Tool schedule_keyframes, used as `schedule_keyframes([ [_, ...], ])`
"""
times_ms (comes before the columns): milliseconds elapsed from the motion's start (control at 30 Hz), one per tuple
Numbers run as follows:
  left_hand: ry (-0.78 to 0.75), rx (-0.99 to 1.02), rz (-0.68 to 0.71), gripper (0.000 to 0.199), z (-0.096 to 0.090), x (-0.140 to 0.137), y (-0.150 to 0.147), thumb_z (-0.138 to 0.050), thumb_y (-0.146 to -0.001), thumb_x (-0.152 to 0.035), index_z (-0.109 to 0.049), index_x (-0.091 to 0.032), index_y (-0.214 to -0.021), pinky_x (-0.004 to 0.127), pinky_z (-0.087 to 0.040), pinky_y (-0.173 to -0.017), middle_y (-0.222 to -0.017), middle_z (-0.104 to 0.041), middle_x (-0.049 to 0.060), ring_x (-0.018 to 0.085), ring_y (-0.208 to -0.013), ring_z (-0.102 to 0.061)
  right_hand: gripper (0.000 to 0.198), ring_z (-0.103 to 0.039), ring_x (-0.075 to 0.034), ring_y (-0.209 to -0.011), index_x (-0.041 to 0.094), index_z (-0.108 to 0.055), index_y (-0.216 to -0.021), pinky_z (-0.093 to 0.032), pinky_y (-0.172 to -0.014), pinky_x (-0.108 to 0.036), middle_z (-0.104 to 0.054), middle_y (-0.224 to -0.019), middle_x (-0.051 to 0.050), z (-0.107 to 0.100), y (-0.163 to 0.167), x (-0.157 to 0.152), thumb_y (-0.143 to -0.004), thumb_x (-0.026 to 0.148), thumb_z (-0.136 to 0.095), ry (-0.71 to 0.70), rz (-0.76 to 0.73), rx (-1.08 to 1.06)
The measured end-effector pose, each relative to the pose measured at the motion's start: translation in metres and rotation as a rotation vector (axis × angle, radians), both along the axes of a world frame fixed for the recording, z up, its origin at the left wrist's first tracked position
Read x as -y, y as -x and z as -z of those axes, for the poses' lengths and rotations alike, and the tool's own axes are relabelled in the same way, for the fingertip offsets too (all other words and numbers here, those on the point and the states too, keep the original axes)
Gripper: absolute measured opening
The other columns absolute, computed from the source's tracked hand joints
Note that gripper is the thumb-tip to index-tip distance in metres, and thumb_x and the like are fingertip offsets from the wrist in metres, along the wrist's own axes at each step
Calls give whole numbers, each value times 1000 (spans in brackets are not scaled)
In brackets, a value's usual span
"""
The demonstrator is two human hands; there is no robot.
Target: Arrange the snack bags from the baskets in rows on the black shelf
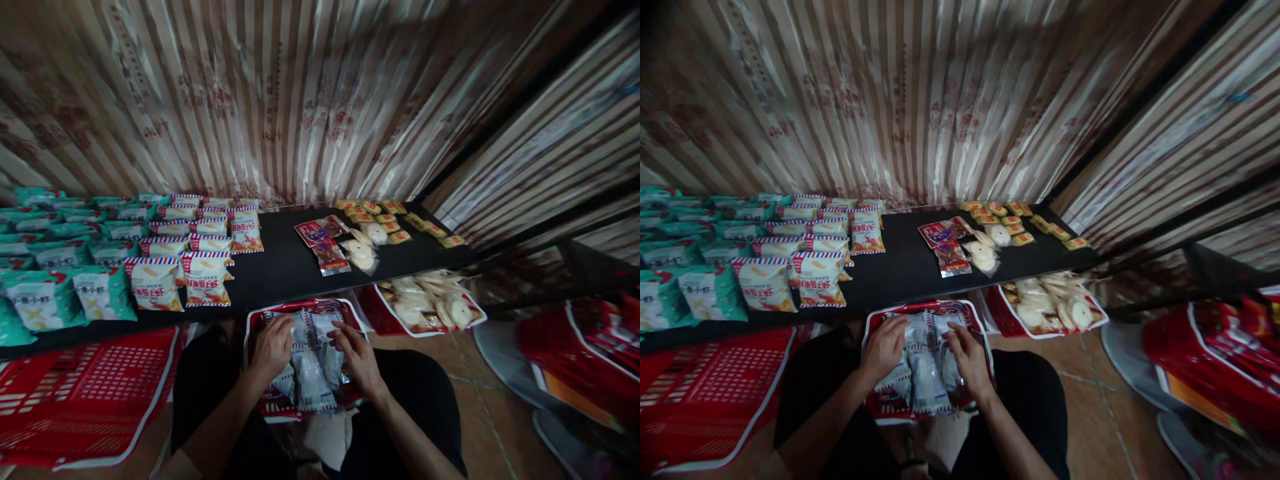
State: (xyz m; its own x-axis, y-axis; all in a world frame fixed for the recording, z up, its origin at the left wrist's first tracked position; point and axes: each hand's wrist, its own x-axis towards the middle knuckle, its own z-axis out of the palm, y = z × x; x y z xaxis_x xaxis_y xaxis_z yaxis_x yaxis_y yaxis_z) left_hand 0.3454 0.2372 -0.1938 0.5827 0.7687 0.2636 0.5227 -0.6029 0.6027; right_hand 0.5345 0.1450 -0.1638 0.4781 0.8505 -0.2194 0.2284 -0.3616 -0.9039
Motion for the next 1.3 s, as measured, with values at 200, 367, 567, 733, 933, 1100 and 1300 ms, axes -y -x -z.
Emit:
schedule_keyframes([
  [200, 57, -360, -288, 49, 34, 40, 5, -49, -73, -9, -53, -11, -122, 42, -40, -102, -132, -50, 16, 28, -127, -42, 41, -66, -26, -90, 21, -65, -105, -49, -83, -38, -70, -99, -10, 38, 23, 45, -79, 47, -49, 165, -199, 158],
  [367, 172, -451, -310, 57, 43, 36, 3, -49, -73, -8, -47, -14, -130, 34, -47, -90, -116, -61, 14, 24, -109, -56, 37, -63, -24, -98, 16, -68, -100, -46, -89, -34, -68, -104, -14, 39, 36, 45, -80, 35, -44, 137, -378, 296],
  [567, 119, -363, -337, 46, 41, 35, 1, -44, -82, -10, -50, -13, -127, 30, -48, -87, -108, -63, 12, 21, -101, -59, 31, -63, -23, -97, 17, -68, -94, -46, -88, -33, -68, -102, -13, 36, 33, 47, -80, 31, -44, 152, -422, 333],
  [733, 11, -306, -286, 30, 23, 32, 5, -41, -88, -18, -61, -18, -111, 27, -49, -83, -102, -63, 8, 18, -96, -60, 31, -64, -24, -93, 19, -68, -91, -47, -84, -33, -69, -97, -12, 39, 28, 51, -79, 32, -43, 167, -404, 321],
  [933, -392, -296, -242, 23, -13, 31, 16, -44, -91, -25, -65, -22, -100, 26, -47, -67, -87, -67, 3, 17, -81, -61, 37, -65, -24, -94, 17, -69, -94, -48, -83, -32, -70, -99, -13, 47, 25, 54, -81, 34, -39, 208, -374, 315],
  [1100, -523, -184, -310, 22, -51, 24, 27, -46, -91, -27, -66, -20, -89, 26, -42, -66, -75, -66, 2, 15, -72, -58, 42, -65, -24, -97, 11, -69, -100, -46, -86, -32, -69, -103, -16, 48, 25, 62, -83, 34, -38, 231, -435, 354],
  [1300, -234, -72, -511, 35, -79, 21, 33, -42, -91, -35, -62, -19, -67, 24, -33, -57, -64, -60, 1, 12, -61, -55, 49, -60, -28, -107, 10, -63, -113, -44, -95, -37, -64, -114, -18, 58, 34, 69, -81, 43, -46, 141, -307, 305],
])
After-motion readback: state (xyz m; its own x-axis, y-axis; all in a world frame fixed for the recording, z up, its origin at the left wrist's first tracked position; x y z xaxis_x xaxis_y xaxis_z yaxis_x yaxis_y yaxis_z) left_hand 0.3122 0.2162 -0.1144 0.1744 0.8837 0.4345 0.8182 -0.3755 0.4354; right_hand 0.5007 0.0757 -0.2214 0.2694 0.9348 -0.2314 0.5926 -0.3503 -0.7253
